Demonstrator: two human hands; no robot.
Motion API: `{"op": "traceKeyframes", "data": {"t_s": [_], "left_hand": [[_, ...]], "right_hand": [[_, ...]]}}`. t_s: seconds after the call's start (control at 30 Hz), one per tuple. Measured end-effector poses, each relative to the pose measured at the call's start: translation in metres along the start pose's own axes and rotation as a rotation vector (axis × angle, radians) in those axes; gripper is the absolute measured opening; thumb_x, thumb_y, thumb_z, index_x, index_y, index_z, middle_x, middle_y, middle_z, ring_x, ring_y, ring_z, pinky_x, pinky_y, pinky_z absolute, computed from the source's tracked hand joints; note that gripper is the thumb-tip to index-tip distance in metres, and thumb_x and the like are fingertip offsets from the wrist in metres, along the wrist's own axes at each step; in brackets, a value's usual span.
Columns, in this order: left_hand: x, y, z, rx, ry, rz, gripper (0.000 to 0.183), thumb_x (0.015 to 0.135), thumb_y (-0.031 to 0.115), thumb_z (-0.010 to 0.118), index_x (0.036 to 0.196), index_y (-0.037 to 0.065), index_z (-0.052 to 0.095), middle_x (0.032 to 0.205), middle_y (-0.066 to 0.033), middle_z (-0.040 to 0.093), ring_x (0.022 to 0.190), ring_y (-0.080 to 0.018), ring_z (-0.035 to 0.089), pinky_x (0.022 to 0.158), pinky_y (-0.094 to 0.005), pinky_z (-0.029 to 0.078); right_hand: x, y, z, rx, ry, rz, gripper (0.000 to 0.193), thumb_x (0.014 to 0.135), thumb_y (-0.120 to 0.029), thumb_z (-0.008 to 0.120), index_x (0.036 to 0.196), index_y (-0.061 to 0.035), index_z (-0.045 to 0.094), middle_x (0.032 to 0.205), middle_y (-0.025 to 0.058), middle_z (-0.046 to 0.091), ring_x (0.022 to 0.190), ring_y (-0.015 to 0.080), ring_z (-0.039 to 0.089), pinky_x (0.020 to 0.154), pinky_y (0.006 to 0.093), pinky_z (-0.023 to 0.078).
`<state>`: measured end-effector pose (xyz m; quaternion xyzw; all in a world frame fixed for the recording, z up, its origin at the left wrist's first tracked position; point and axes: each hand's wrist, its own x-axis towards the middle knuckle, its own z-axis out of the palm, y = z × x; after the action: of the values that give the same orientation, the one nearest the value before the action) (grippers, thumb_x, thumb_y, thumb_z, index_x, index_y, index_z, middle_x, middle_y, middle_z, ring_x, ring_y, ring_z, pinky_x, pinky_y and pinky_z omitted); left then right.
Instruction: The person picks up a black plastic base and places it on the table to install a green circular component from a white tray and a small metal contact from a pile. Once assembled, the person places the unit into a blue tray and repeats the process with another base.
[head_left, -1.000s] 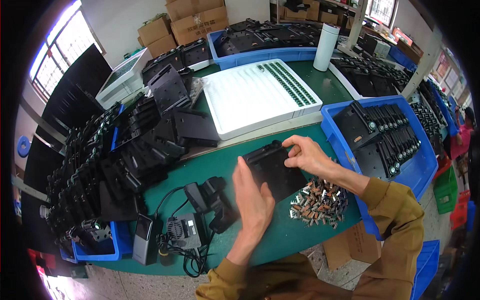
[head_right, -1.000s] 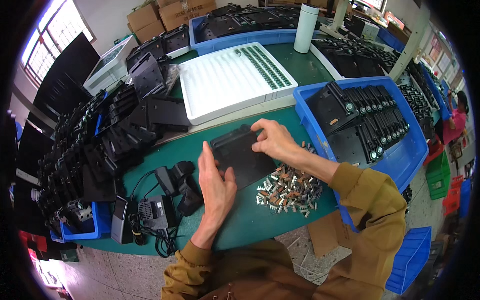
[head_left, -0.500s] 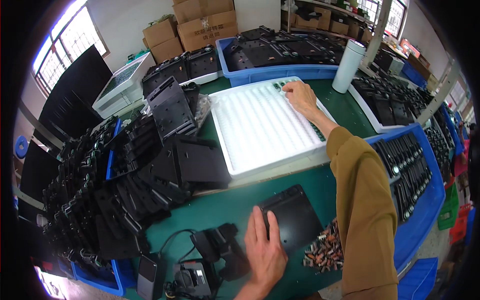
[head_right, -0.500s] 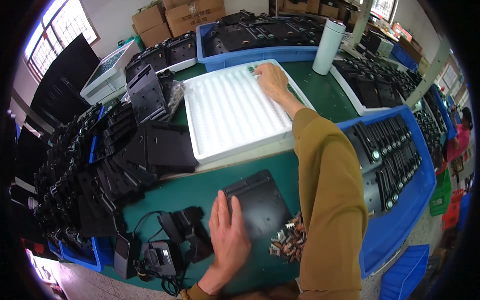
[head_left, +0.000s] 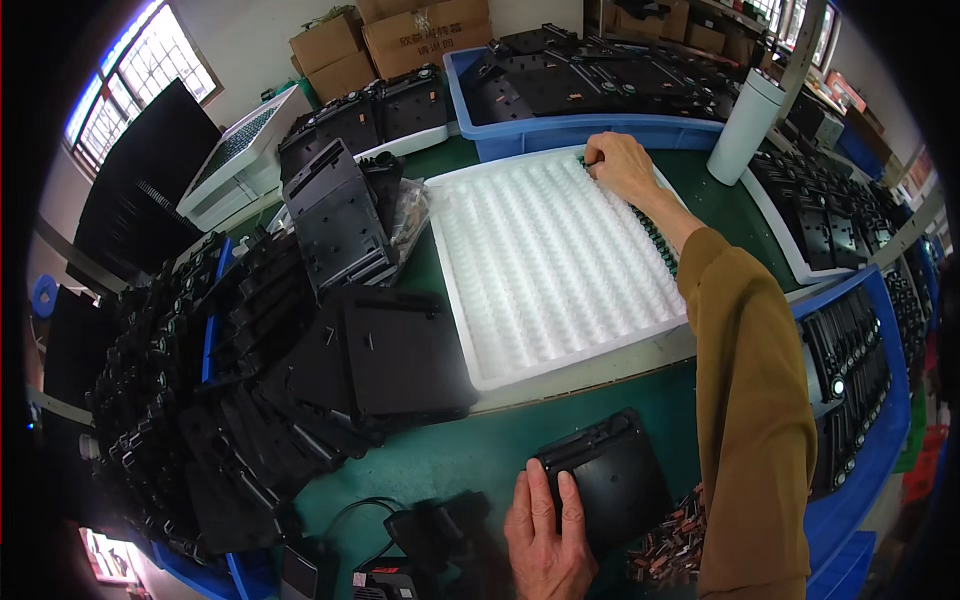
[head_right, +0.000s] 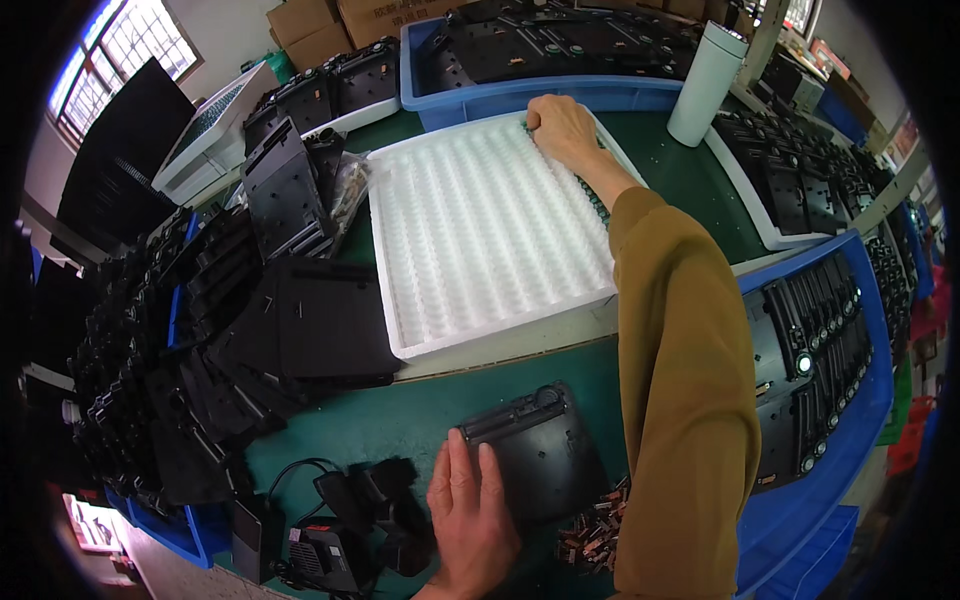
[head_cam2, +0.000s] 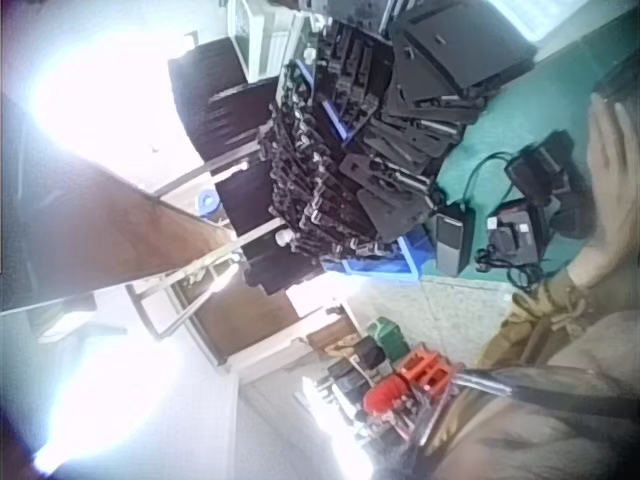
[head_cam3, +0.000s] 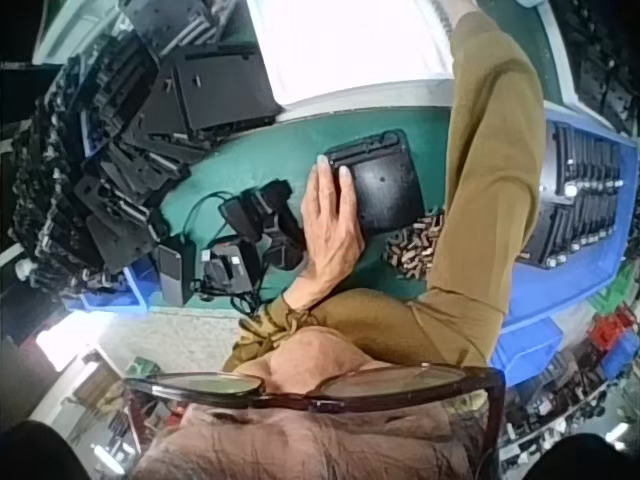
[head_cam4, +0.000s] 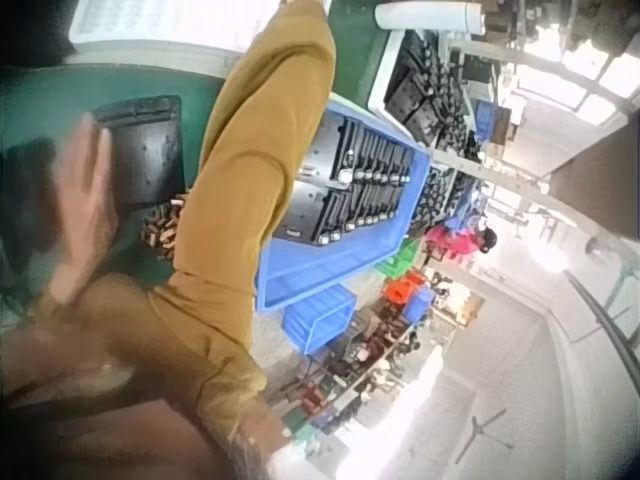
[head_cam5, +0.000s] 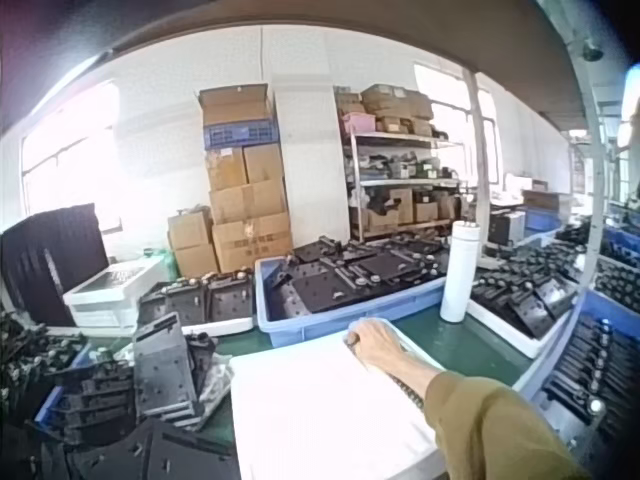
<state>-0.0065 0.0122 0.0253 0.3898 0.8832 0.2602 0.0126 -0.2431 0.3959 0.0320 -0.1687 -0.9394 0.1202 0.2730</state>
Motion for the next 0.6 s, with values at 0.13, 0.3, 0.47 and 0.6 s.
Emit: {"op": "traceKeyframes", "data": {"t_s": [0.13, 0.3, 0.47, 0.6], "left_hand": [[0.0, 0.006, 0.002, 0.05, 0.011, -0.014, 0.055, 0.082, 0.0, 0.053, 0.135, -0.009, 0.042, 0.144, -0.0364, 0.032, 0.128, -0.051, 0.039, 0.104, -0.0528, 0.034], [-0.004, 0.005, 0.004, 0.047, 0.065, -0.009, 0.054, 0.081, -0.002, 0.053, 0.134, -0.009, 0.044, 0.142, -0.0368, 0.036, 0.127, -0.0491, 0.042, 0.104, -0.0509, 0.035], [-0.005, 0.001, 0.004, -0.015, 0.062, -0.017, 0.053, 0.081, -0.004, 0.052, 0.133, -0.013, 0.044, 0.144, -0.0363, 0.034, 0.129, -0.0491, 0.039, 0.106, -0.0517, 0.034], [-0.001, 0.003, 0.01, -0.068, 0.129, 0.026, 0.054, 0.08, -0.007, 0.051, 0.133, -0.016, 0.041, 0.144, -0.0361, 0.033, 0.131, -0.0491, 0.037, 0.108, -0.0511, 0.032]], "right_hand": [[0.005, 0.008, -0.005, 0.129, -0.09, 0.055, 0.012, 0.068, -0.002, 0.072, 0.08, -0.0023, 0.068, 0.082, 0.0143, 0.069, 0.082, 0.0323, 0.066, 0.073, 0.0407, 0.051], [0.012, 0.017, -0.018, 0.287, 0.015, 0.084, 0.015, 0.07, -0.006, 0.076, 0.081, -0.0015, 0.067, 0.076, 0.0116, 0.068, 0.074, 0.025, 0.067, 0.07, 0.0362, 0.051], [-0.011, -0.009, -0.059, 0.64, -0.065, 0.159, 0.017, 0.076, -0.01, 0.076, 0.087, -0.0005, 0.068, 0.075, 0.0071, 0.068, 0.064, 0.0133, 0.065, 0.061, 0.0272, 0.055], [-0.076, -0.057, -0.129, 0.688, -0.265, 0.198, 0.017, 0.076, -0.006, 0.076, 0.088, 0.0012, 0.066, 0.077, 0.0076, 0.067, 0.065, 0.0123, 0.065, 0.06, 0.0245, 0.056]]}}
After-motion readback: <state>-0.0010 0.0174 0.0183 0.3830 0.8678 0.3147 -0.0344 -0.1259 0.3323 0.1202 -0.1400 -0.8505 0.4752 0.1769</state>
